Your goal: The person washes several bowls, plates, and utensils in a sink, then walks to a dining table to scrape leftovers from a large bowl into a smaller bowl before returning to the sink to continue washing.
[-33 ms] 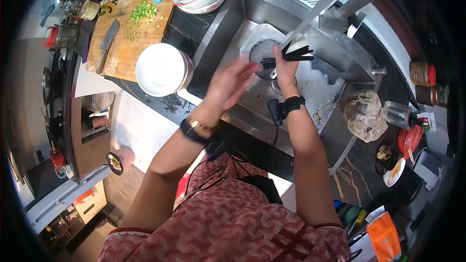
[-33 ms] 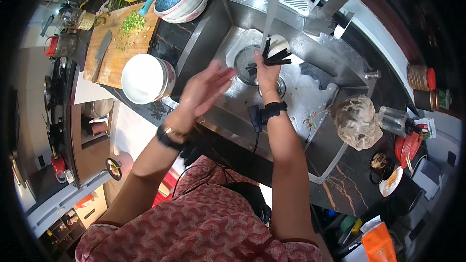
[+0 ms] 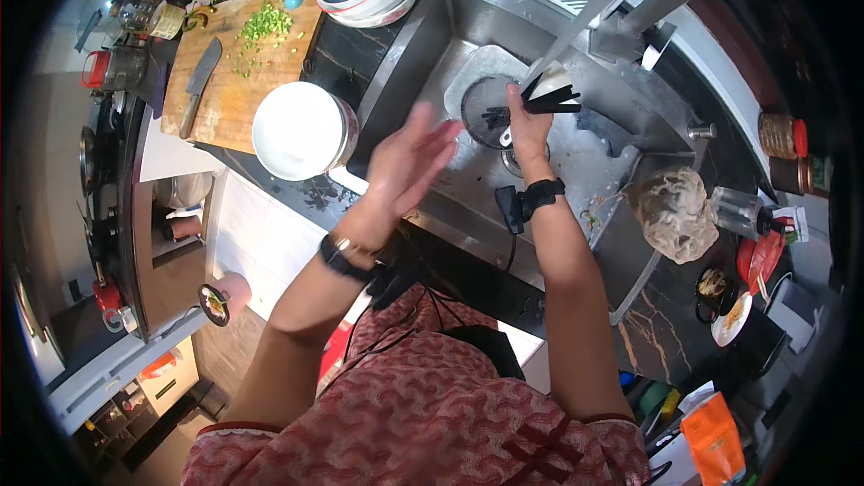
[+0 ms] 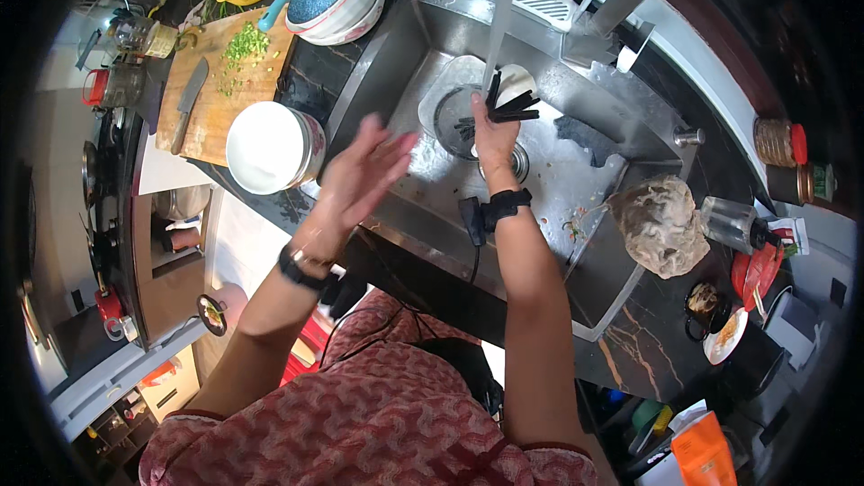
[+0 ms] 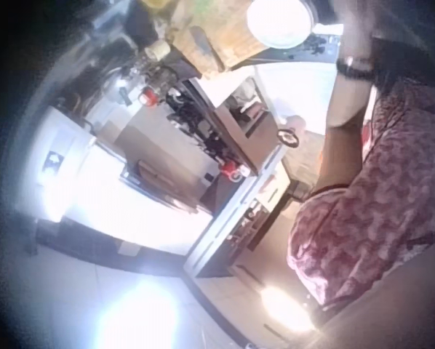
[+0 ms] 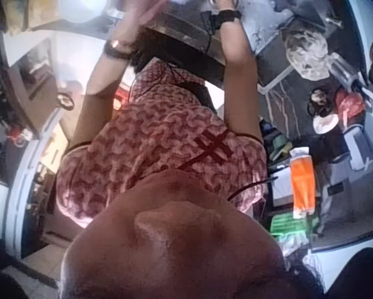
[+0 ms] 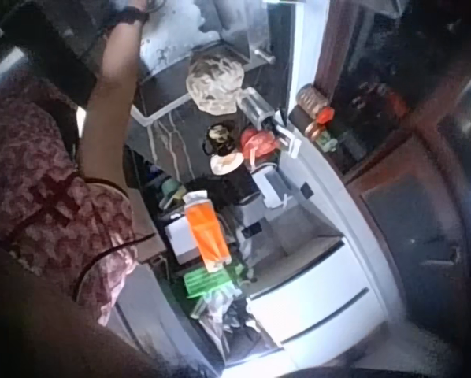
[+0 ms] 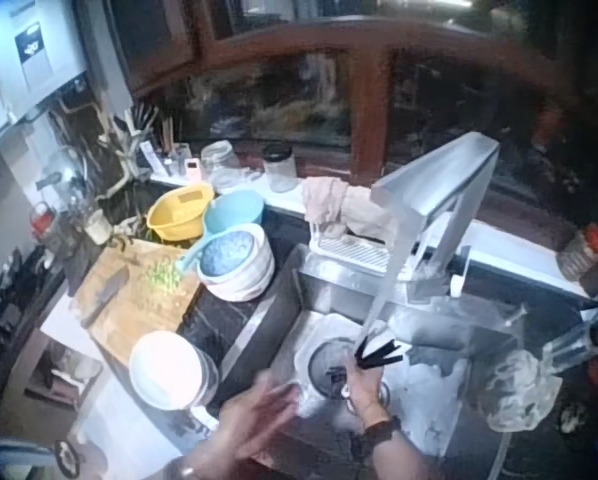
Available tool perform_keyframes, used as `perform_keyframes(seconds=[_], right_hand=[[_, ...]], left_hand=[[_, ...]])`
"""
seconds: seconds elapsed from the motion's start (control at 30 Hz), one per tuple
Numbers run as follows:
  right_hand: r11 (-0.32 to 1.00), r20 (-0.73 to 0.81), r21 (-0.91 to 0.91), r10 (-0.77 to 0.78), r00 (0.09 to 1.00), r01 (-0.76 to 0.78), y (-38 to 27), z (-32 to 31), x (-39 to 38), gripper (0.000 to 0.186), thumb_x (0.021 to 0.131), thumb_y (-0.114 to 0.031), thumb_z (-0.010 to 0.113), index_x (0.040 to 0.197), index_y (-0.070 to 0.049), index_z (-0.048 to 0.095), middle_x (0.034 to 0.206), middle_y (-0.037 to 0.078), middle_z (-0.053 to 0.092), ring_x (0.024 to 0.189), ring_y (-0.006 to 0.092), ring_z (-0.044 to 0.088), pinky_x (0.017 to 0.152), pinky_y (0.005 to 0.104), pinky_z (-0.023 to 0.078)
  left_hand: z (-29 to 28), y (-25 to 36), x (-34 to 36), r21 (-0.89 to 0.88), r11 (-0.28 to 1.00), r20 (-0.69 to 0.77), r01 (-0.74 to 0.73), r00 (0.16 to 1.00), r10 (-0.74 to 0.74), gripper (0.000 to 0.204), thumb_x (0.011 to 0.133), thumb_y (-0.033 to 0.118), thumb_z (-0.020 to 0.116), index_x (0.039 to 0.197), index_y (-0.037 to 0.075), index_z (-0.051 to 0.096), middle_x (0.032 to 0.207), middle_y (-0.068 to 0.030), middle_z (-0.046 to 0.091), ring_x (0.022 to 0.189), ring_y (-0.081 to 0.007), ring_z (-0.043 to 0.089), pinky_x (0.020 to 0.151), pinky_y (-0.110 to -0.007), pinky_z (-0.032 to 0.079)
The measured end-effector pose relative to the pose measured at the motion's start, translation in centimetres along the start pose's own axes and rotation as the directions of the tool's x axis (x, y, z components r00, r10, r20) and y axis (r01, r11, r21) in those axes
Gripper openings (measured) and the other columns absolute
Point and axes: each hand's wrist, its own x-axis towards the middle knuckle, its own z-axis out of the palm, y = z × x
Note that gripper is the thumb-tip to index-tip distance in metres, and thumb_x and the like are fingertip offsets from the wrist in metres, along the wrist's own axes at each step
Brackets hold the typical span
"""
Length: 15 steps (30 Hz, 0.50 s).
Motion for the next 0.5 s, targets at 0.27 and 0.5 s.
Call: perform_keyframes(seconds=[0.27, 0.5], right_hand=[[0.972, 0.175, -0.234, 0.045, 0.984, -0.003, 2.9, 0.2, 0.0, 0.033, 0.07, -0.024, 0.073, 0.081, 0.004, 0.06, 0.075, 0.01, 0.064, 0.067, 0.0192, 0.058, 0.063, 0.034, 0.044], [0.906, 0.066, -0.424, 0.046, 0.997, -0.014, 1.9, 0.0, 0.9, 0.04, 0.075, -0.036, 0.068, 0.075, 0.004, 0.061, 0.069, 0.014, 0.063, 0.064, 0.025, 0.06, 0.063, 0.0368, 0.044]], left_hand=[[-9.0, 3.1, -6.7, -0.254, 0.946, -0.219, -0.2, 0.965, 0.145, 0.079, 0.088, 0.046, 0.046, 0.128, -0.01, 0.007, 0.124, -0.0315, 0.036, 0.108, -0.0361, 0.05, 0.089, -0.041, 0.045], [-11.9, 4.9, -4.6, -0.082, 0.992, -0.173, -0.094, 0.982, 0.079, 0.05, 0.086, 0.011, 0.039, 0.125, -0.015, 0.02, 0.116, -0.0303, 0.043, 0.103, -0.0402, 0.052, 0.087, -0.044, 0.046]])
